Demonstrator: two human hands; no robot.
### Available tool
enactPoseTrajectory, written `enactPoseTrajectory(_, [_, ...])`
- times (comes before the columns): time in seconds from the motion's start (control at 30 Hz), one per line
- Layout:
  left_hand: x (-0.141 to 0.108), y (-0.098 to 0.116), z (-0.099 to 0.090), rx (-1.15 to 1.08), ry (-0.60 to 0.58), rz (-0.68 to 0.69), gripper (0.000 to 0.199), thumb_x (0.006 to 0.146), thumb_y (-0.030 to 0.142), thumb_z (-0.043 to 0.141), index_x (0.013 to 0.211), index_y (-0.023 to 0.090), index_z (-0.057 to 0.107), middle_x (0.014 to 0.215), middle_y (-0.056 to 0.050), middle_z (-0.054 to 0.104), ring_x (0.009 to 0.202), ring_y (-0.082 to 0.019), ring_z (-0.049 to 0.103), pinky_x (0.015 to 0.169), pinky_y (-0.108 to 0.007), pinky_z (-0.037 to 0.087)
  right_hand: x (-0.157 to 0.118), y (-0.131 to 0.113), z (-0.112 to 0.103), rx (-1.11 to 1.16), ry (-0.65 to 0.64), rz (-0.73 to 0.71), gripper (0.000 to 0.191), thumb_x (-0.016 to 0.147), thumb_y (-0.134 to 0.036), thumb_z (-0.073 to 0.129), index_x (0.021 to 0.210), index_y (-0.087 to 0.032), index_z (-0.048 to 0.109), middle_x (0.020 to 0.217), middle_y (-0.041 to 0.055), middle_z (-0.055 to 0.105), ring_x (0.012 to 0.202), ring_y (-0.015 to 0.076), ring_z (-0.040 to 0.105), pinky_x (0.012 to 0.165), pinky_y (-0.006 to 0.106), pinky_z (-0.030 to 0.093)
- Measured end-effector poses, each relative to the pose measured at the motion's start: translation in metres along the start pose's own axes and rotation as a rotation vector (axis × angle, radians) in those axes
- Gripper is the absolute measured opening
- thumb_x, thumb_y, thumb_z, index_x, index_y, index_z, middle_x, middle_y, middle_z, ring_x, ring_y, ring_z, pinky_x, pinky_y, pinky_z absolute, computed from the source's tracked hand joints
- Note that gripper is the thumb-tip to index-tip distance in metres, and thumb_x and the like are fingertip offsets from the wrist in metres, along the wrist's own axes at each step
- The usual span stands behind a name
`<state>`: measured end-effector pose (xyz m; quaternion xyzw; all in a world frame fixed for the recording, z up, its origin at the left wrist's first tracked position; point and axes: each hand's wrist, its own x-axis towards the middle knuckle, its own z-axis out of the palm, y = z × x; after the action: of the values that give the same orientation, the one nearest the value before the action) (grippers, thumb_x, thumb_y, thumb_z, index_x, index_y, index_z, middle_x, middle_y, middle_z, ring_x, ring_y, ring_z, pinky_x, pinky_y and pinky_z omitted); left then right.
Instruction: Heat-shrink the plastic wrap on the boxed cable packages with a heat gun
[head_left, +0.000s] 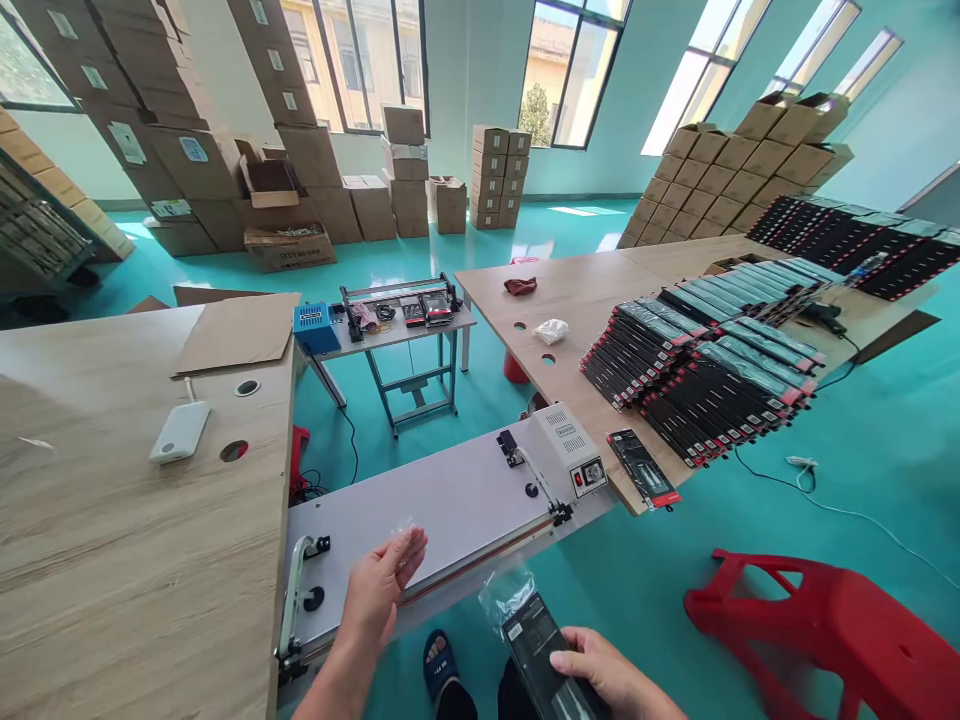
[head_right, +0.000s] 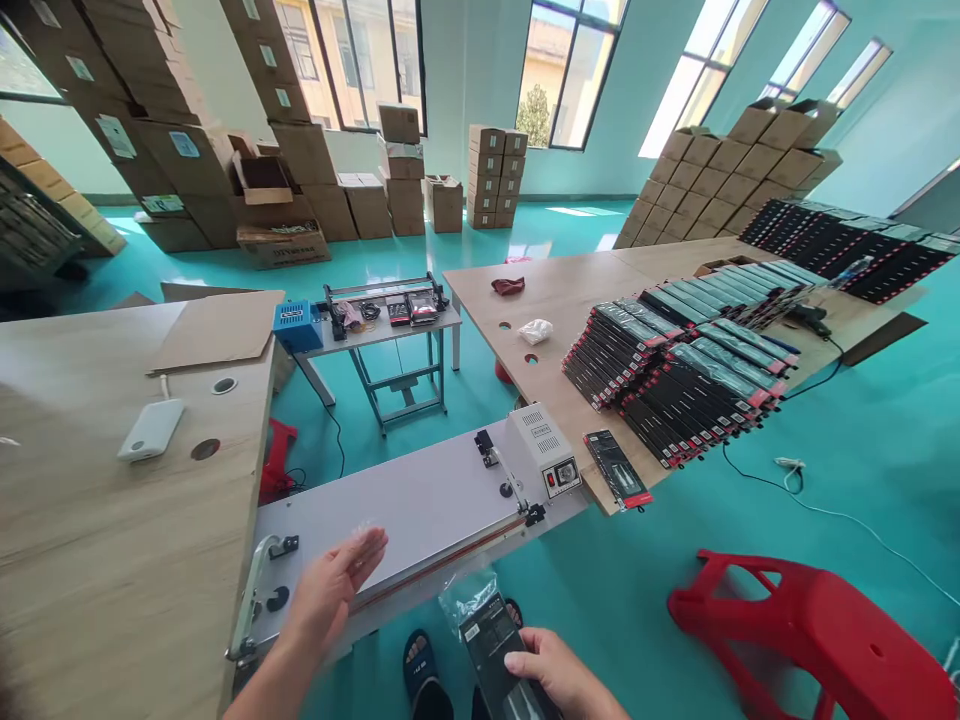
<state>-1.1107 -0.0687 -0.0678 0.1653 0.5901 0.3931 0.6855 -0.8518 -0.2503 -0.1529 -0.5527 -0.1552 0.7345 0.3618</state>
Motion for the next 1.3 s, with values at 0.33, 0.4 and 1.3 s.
enactPoseTrajectory(0.33, [-0.004, 0.050, -0.096, 0.048, 0.218, 0.152, 0.019, 0.089, 0.017, 0.058, 0.085, 0.011, 0.076, 0.096, -0.012, 0.079, 0.100, -0.021, 0.073, 0.107, -0.040, 0.050, 0.075, 0.048, 0.028, 0.128, -0.030, 0.011, 0.026, 0.081, -0.035, 0.075, 0.096, -0.015, 0.068, 0.078, 0.0014, 0.072, 0.068, 0.0173, 0.067, 0.070, 0.034, 0.054])
enactPoseTrajectory(0.4, [-0.007, 0.058, -0.102, 0.049, 0.214, 0.177, 0.019, 0.088, 0.018, 0.058, 0.084, 0.012, 0.076, 0.097, -0.012, 0.079, 0.104, -0.023, 0.072, 0.106, -0.039, 0.050, 0.088, 0.049, 0.041, 0.107, -0.043, 0.014, 0.018, 0.089, -0.031, 0.069, 0.094, -0.015, 0.067, 0.077, -0.0001, 0.070, 0.067, 0.0163, 0.066, 0.069, 0.034, 0.055])
enactPoseTrajectory(1.3, [0.055, 0.043, -0.056, 1.139, -0.201, 0.344, 0.045, 0.081, 0.050, 0.054, 0.104, 0.017, 0.074, 0.107, -0.010, 0.077, 0.107, -0.028, 0.067, 0.094, -0.036, 0.049, 0.114, 0.061, 0.040, -0.011, 0.008, -0.038, 0.012, 0.092, -0.026, 0.066, 0.095, -0.014, 0.066, 0.087, 0.0009, 0.070, 0.074, 0.0164, 0.067, 0.073, 0.035, 0.056])
